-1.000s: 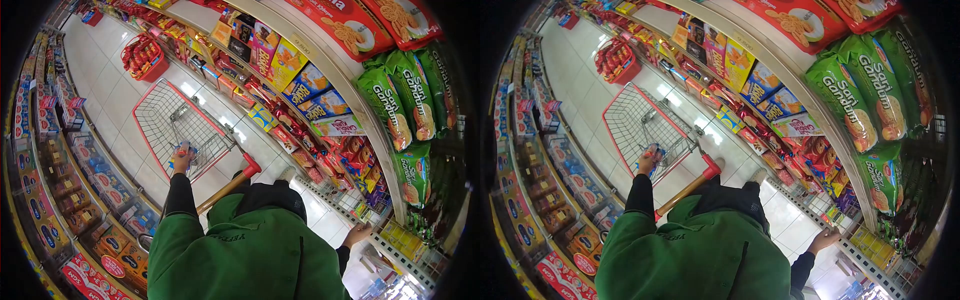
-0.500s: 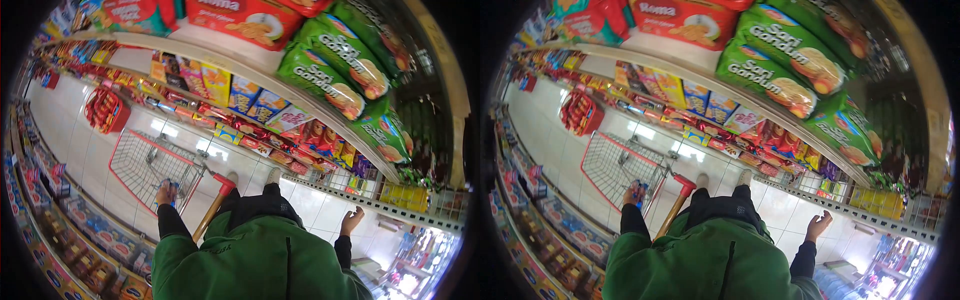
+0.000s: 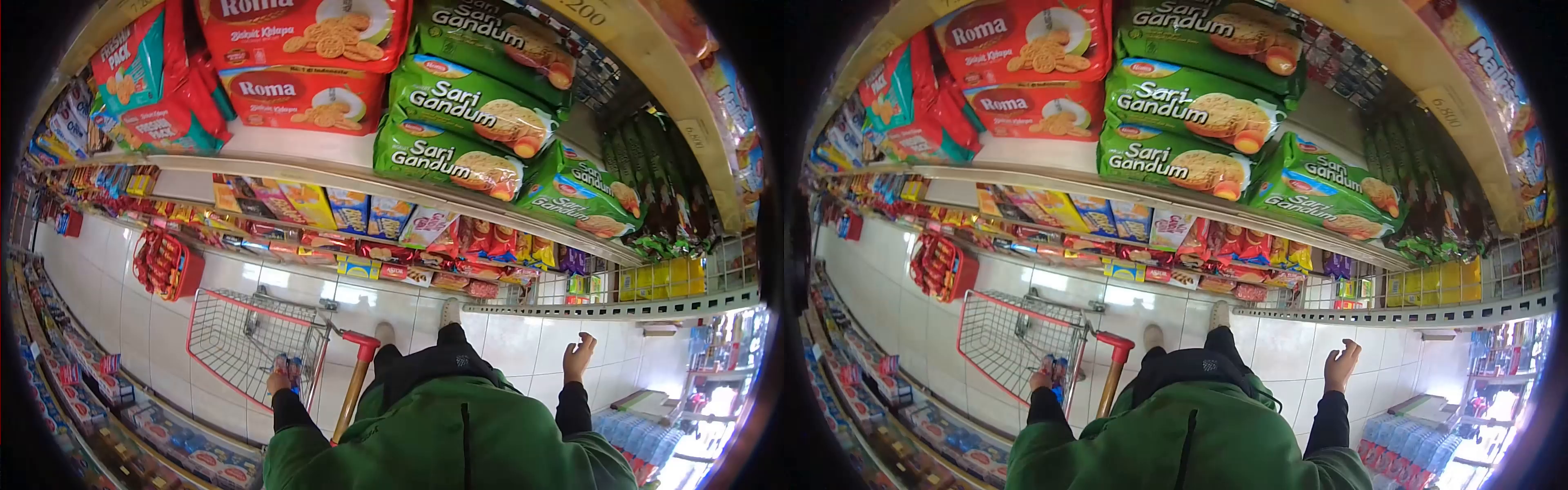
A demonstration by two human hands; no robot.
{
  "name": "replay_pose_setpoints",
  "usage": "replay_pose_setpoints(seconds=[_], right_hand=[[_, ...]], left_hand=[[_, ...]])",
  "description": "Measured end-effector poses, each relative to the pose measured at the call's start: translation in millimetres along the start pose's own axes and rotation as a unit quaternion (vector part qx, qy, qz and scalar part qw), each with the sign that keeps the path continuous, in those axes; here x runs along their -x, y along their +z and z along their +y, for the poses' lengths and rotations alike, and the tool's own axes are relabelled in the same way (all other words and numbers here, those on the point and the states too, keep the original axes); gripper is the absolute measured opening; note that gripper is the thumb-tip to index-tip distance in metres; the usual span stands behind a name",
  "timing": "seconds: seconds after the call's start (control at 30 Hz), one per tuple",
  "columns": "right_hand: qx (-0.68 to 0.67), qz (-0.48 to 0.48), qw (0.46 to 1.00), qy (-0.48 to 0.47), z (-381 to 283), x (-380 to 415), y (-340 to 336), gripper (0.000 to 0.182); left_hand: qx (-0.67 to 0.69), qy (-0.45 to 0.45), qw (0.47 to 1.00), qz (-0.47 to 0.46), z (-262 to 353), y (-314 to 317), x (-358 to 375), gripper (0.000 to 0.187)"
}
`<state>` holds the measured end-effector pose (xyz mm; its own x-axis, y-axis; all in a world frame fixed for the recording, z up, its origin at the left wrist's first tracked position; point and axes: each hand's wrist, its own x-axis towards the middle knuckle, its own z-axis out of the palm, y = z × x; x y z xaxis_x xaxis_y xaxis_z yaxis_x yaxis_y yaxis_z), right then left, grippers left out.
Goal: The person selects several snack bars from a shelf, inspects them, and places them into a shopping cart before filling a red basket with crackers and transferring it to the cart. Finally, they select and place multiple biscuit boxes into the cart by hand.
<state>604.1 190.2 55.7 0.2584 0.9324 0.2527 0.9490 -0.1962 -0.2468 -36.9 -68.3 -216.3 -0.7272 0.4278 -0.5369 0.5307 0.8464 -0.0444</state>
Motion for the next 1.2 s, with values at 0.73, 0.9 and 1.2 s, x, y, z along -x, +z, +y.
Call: replay_pose_setpoints(seconds=[0.73,0.9,1.2], right_hand=[[-0.004,-0.049,0.999,0.006,-5,-3,7,0.027],[-0.057,-0.074,0.995,-0.024,-5,9,40,0.026],[-0.349,-0.343,0.87,-0.067,-118,-6,66,0.024]], left_hand=[[0.193,-0.022,0.943,0.27,38,-80,63,0.009],[0.227,-0.016,0.854,0.467,62,-138,107,0.009],[0.622,0.215,0.668,0.349,109,-255,169,0.005]])
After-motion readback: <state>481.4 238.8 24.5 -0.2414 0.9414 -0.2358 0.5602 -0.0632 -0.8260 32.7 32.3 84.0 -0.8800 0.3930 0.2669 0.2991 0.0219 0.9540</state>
